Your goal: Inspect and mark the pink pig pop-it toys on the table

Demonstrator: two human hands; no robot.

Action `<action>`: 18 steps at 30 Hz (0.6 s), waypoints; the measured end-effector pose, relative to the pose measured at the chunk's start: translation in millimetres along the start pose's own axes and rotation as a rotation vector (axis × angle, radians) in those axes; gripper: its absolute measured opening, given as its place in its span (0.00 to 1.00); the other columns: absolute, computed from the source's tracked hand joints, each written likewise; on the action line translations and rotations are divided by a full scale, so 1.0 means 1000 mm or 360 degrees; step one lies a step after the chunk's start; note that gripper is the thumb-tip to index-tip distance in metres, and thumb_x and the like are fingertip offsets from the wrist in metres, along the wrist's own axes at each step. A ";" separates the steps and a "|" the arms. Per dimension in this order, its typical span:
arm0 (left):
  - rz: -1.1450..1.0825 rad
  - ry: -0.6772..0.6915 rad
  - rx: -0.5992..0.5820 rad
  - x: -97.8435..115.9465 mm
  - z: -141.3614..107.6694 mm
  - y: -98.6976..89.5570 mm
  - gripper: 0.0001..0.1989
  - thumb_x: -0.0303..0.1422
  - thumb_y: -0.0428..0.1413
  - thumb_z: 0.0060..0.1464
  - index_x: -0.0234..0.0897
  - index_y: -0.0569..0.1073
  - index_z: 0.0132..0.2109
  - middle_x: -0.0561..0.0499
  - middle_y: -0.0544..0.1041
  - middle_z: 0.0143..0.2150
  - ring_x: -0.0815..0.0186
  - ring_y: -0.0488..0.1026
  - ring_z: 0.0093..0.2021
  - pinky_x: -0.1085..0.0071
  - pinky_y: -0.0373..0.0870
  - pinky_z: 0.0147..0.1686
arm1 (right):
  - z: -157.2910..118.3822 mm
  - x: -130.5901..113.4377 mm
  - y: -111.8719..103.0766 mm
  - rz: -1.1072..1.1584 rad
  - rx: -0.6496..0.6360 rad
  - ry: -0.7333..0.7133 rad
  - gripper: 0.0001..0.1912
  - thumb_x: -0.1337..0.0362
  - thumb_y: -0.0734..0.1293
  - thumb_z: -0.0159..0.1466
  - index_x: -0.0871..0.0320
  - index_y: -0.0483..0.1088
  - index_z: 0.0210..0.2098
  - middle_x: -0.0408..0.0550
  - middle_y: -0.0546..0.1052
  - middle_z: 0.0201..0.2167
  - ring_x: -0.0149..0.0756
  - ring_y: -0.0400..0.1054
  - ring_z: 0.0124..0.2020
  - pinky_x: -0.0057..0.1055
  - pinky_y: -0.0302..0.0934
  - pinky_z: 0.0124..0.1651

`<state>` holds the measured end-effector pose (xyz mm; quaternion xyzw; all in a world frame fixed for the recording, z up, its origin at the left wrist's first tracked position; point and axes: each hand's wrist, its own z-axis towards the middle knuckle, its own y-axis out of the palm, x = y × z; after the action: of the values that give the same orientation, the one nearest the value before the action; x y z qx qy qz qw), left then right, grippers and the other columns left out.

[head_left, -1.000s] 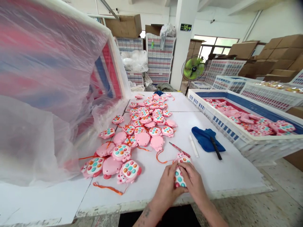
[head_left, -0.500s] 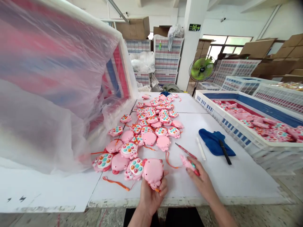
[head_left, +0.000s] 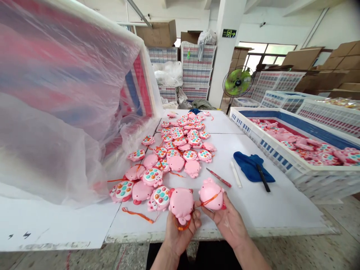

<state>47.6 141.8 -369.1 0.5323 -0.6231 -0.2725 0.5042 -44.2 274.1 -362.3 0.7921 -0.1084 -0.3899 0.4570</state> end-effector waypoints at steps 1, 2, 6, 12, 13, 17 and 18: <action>0.0021 0.0005 0.0013 0.000 0.000 0.000 0.19 0.43 0.50 0.58 0.34 0.75 0.46 0.39 0.80 0.41 0.62 0.75 0.31 0.68 0.68 0.28 | -0.001 0.000 0.000 0.0005 -0.0011 0.0001 0.26 0.48 0.62 0.65 0.59 0.67 0.55 0.55 0.76 0.51 0.43 0.72 0.49 0.46 0.64 0.55; 0.0041 0.0014 0.0025 -0.001 0.000 0.001 0.19 0.43 0.50 0.58 0.34 0.75 0.47 0.39 0.80 0.40 0.62 0.75 0.31 0.68 0.69 0.28 | -0.001 0.000 0.000 0.0015 -0.0021 0.0001 0.26 0.48 0.62 0.65 0.59 0.67 0.55 0.55 0.76 0.50 0.43 0.72 0.49 0.46 0.64 0.55; 0.0095 0.0134 0.0053 -0.002 -0.001 0.003 0.20 0.44 0.50 0.59 0.32 0.75 0.47 0.37 0.80 0.41 0.58 0.77 0.34 0.65 0.71 0.30 | -0.002 -0.002 -0.002 0.0103 -0.0010 0.0010 0.24 0.47 0.62 0.65 0.56 0.68 0.53 0.53 0.76 0.51 0.44 0.71 0.51 0.48 0.62 0.56; 0.0002 0.0386 0.0073 0.002 -0.001 0.007 0.26 0.44 0.53 0.56 0.37 0.68 0.58 0.36 0.78 0.48 0.48 0.74 0.51 0.52 0.71 0.48 | -0.002 -0.006 -0.005 0.0193 0.0000 0.0030 0.27 0.42 0.61 0.63 0.55 0.69 0.52 0.53 0.74 0.54 0.45 0.67 0.56 0.50 0.60 0.58; 0.0003 0.0419 0.0066 0.003 -0.001 0.009 0.27 0.45 0.53 0.56 0.38 0.67 0.60 0.37 0.78 0.49 0.48 0.74 0.52 0.50 0.69 0.50 | -0.002 -0.007 -0.005 0.0207 -0.0003 0.0017 0.28 0.42 0.61 0.63 0.54 0.69 0.52 0.53 0.74 0.54 0.46 0.67 0.56 0.51 0.60 0.57; 0.0077 0.0484 0.0086 0.005 -0.003 0.017 0.30 0.49 0.50 0.57 0.37 0.64 0.61 0.35 0.77 0.50 0.48 0.72 0.54 0.48 0.65 0.54 | -0.005 -0.009 -0.002 0.0269 -0.0055 0.0028 0.31 0.39 0.60 0.61 0.53 0.68 0.54 0.53 0.71 0.57 0.47 0.64 0.59 0.53 0.57 0.59; 0.0103 0.0498 0.0102 0.005 -0.003 0.018 0.31 0.50 0.49 0.57 0.36 0.64 0.61 0.34 0.77 0.51 0.49 0.72 0.55 0.49 0.65 0.55 | -0.006 -0.009 -0.001 0.0278 -0.0079 0.0032 0.32 0.37 0.59 0.61 0.53 0.68 0.54 0.54 0.71 0.57 0.47 0.63 0.60 0.54 0.55 0.60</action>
<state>43.4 142.4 -350.4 0.5638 -0.5620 -0.1498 0.5864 -46.6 283.4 -357.0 0.7720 -0.1629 -0.3430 0.5098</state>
